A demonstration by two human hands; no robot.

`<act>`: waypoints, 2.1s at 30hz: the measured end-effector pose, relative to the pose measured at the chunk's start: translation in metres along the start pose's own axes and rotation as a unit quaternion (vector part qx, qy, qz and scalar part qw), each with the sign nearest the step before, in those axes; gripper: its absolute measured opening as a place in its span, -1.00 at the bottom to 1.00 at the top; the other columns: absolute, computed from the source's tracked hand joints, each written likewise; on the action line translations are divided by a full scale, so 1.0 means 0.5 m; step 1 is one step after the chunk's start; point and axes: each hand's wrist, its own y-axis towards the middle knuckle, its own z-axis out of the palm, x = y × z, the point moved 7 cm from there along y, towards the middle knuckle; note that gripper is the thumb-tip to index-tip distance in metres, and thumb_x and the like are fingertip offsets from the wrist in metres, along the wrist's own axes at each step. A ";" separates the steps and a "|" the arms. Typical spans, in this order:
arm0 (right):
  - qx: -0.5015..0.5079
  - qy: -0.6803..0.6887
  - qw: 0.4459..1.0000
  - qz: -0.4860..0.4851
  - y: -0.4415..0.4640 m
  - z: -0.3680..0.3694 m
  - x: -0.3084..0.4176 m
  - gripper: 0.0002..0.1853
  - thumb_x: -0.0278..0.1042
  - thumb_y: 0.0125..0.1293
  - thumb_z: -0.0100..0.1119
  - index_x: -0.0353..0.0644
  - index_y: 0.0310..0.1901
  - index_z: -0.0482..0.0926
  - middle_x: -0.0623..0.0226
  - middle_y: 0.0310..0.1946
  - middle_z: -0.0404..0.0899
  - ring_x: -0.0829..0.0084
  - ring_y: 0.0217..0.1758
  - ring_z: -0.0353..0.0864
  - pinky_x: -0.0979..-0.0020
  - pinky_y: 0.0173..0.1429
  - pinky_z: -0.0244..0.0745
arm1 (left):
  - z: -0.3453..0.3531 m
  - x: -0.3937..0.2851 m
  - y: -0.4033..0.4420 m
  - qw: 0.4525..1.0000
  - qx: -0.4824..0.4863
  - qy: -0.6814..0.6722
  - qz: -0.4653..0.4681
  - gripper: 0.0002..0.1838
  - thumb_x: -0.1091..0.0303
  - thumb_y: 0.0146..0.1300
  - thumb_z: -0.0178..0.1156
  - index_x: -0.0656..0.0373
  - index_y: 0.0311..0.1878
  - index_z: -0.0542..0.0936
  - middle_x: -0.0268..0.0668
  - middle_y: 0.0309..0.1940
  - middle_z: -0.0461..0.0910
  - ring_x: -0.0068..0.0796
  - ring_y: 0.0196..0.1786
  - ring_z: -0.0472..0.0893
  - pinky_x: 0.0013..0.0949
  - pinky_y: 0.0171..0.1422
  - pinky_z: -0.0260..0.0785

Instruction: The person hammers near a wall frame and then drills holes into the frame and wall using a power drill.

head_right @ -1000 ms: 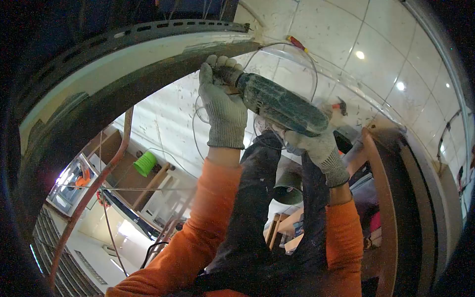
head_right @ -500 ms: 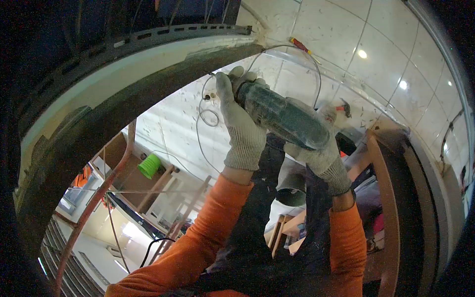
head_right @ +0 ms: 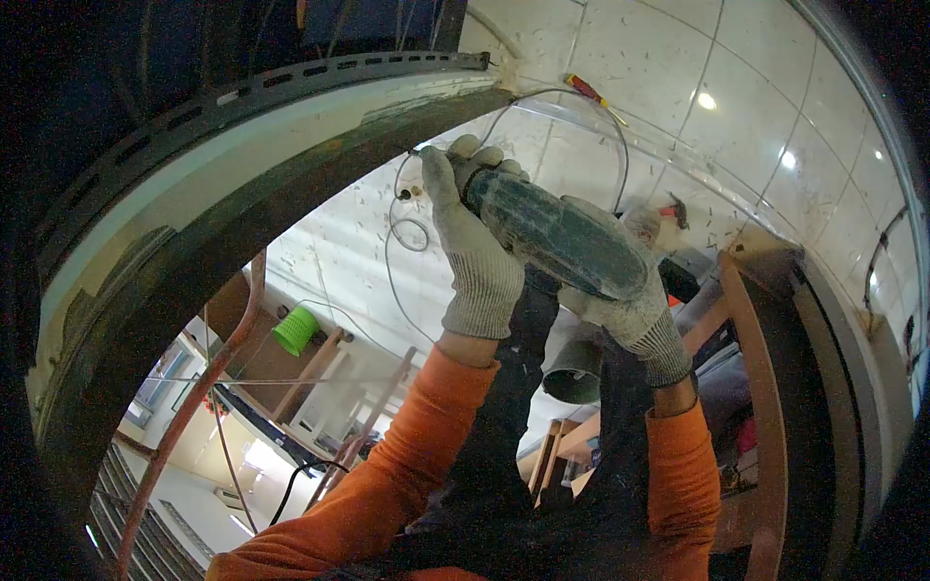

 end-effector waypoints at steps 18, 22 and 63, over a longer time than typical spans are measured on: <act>-0.003 -0.152 0.983 -0.099 0.010 0.005 0.057 -0.04 -0.21 0.05 0.70 -0.18 0.51 0.45 0.19 0.38 0.61 0.38 0.41 0.57 0.30 0.55 0.37 | -0.003 -0.010 0.017 0.999 -0.007 0.025 0.025 -0.44 -0.30 0.56 0.11 0.06 0.12 0.55 -0.35 -0.23 0.66 -0.41 -0.19 0.66 -0.31 -0.07 0.60; -0.001 -0.088 0.995 -0.050 0.017 0.008 0.035 -0.05 -0.23 0.05 0.72 -0.20 0.49 0.45 0.21 0.36 0.62 0.40 0.38 0.58 0.31 0.52 0.40 | -0.005 -0.017 0.016 0.999 -0.039 0.028 0.014 -0.43 -0.31 0.55 0.12 0.08 0.10 0.56 -0.33 -0.27 0.67 -0.39 -0.20 0.68 -0.30 -0.07 0.62; 0.031 0.108 0.993 0.022 0.026 0.023 -0.063 -0.44 -0.39 0.22 0.57 -0.19 0.26 0.63 0.27 0.25 0.68 0.36 0.27 0.65 0.30 0.42 0.51 | -0.054 -0.052 0.072 0.994 -0.050 -0.042 0.093 -0.66 0.12 0.68 -0.02 0.18 0.14 0.59 -0.18 -0.08 0.72 -0.23 -0.04 0.71 -0.16 0.13 0.61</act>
